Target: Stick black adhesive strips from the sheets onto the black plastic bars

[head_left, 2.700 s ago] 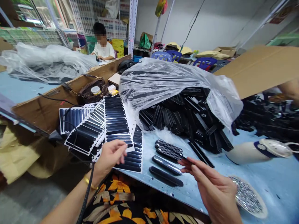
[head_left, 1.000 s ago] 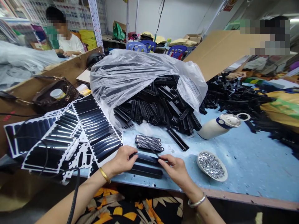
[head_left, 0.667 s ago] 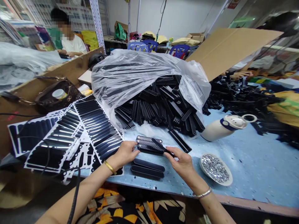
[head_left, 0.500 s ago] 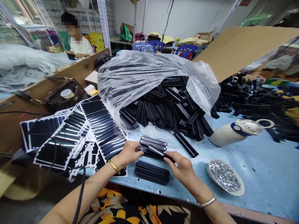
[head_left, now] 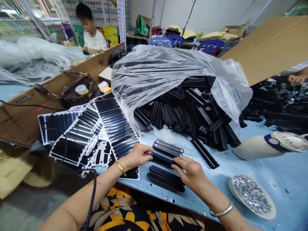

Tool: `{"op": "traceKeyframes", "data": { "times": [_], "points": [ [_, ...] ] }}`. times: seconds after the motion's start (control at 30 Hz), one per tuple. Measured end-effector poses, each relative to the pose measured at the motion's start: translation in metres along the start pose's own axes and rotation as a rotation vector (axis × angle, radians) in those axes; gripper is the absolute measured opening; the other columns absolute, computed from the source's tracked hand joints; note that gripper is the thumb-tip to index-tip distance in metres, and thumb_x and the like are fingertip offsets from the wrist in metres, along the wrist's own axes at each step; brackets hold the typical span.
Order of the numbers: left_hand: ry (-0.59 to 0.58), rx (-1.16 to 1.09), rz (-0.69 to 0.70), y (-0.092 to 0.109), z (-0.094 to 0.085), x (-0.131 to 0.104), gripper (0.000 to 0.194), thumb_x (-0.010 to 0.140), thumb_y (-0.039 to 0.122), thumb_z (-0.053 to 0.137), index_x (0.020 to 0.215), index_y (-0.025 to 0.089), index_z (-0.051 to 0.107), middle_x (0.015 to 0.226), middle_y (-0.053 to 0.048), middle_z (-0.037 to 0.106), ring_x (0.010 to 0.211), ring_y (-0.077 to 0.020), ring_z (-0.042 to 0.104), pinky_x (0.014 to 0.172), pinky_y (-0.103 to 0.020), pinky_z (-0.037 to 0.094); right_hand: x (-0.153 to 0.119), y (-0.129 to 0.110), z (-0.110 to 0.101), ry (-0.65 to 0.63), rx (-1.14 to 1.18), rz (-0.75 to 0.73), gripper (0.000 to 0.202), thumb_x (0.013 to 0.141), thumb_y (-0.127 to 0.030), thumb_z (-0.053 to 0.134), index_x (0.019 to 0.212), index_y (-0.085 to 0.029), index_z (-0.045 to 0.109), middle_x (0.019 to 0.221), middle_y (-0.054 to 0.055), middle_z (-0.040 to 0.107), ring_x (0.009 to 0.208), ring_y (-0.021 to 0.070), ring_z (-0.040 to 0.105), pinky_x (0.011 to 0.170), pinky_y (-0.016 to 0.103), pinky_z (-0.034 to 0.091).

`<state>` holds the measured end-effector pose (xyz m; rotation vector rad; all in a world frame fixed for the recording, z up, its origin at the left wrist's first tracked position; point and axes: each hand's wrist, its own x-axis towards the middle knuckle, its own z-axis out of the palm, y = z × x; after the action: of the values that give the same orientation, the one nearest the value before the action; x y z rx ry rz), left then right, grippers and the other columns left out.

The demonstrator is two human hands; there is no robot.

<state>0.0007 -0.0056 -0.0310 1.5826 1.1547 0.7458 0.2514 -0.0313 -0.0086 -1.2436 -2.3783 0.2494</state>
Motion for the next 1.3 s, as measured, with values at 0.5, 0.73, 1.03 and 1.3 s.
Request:
{"op": "traceKeyframes", "data": {
  "times": [0.5,0.73,1.03,1.3],
  "points": [
    [-0.002,-0.108,-0.066,-0.0025,-0.0011,0.0008,0.024,0.066,0.015,0.065,0.088,0.011,0.076,0.058,0.002,0.06,0.055,-0.0103,0.053,0.054,-0.019,0.042,0.0042,-0.0007,0.0004,-0.107,-0.079,-0.047,0.018,0.088,-0.017,0.055,0.082,-0.018,0.072,0.08,0.008,0.073,0.07,0.0192,0.068,0.065,0.029,0.053],
    [-0.005,-0.146,-0.087,-0.0067,0.0009,0.0009,0.024,0.066,0.015,0.066,0.088,0.01,0.076,0.057,0.002,0.058,0.053,-0.0096,0.052,0.052,-0.018,0.041,0.0052,-0.0009,0.0009,-0.134,-0.107,-0.064,0.019,0.088,-0.017,0.055,0.079,-0.018,0.072,0.079,0.009,0.071,0.069,0.0193,0.066,0.064,0.029,0.051],
    [0.009,-0.153,-0.071,-0.0087,0.0011,0.0014,0.025,0.066,0.015,0.066,0.088,0.009,0.075,0.058,0.002,0.058,0.053,-0.009,0.053,0.052,-0.018,0.043,0.0064,-0.0031,0.0026,-0.133,-0.198,-0.083,0.018,0.085,-0.015,0.057,0.073,-0.018,0.07,0.076,0.008,0.07,0.067,0.0195,0.064,0.062,0.029,0.047],
    [-0.002,-0.143,-0.082,-0.0046,-0.0004,0.0003,0.024,0.068,0.015,0.065,0.089,0.01,0.075,0.058,0.002,0.06,0.052,-0.0091,0.054,0.051,-0.018,0.043,0.0063,-0.0044,0.0015,-0.137,-0.187,-0.082,0.017,0.086,-0.015,0.057,0.074,-0.018,0.069,0.076,0.008,0.069,0.068,0.019,0.064,0.063,0.029,0.045]
  ]
}}
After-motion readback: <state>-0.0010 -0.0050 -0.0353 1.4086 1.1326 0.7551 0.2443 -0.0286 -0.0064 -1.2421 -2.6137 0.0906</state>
